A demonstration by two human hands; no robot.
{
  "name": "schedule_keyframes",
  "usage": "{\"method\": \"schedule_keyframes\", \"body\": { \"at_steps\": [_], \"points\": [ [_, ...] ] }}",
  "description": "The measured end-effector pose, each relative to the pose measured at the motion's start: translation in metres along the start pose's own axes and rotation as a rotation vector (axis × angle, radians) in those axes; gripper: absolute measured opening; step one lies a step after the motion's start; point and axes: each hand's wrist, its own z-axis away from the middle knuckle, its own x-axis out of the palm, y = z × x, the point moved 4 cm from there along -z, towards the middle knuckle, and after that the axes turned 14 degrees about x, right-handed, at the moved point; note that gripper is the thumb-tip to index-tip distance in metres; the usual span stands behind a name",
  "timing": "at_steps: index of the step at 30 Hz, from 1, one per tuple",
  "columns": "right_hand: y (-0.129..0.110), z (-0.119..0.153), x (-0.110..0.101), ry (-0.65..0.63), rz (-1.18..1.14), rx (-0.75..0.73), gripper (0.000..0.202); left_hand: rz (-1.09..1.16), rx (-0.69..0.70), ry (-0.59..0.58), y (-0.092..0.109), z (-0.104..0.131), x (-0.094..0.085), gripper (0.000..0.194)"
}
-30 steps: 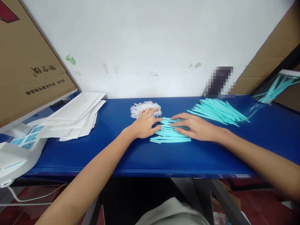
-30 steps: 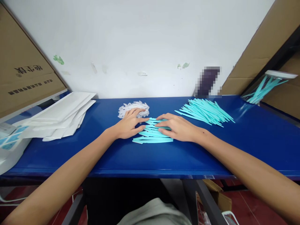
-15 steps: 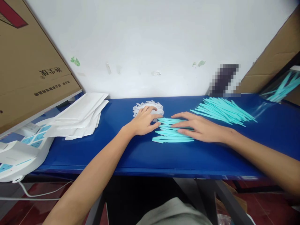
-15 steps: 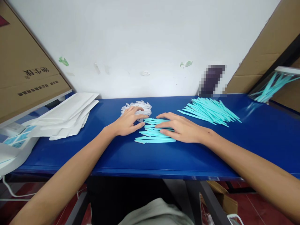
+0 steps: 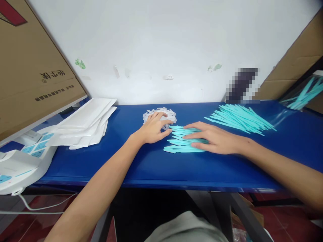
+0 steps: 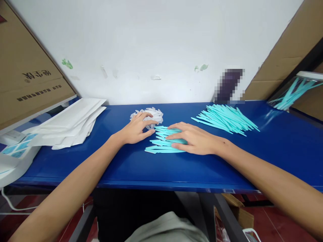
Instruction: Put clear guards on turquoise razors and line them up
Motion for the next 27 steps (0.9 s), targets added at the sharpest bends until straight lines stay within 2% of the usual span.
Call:
{"method": "schedule_keyframes", "body": {
  "at_steps": [11, 19, 27],
  "points": [
    [-0.01, 0.006, -0.001, 0.016, -0.018, -0.104, 0.041, 0.026, -0.042, -0.029, 0.001, -0.001, -0.003, 0.051],
    [-0.007, 0.004, -0.002, 0.102, -0.054, -0.07, 0.037, 0.032, -0.042, -0.023, -0.001, 0.0, -0.001, 0.056],
    [-0.004, 0.003, 0.001, 0.054, -0.038, -0.022, 0.047, -0.013, -0.071, -0.043, -0.009, 0.002, 0.001, 0.058]
  ]
}}
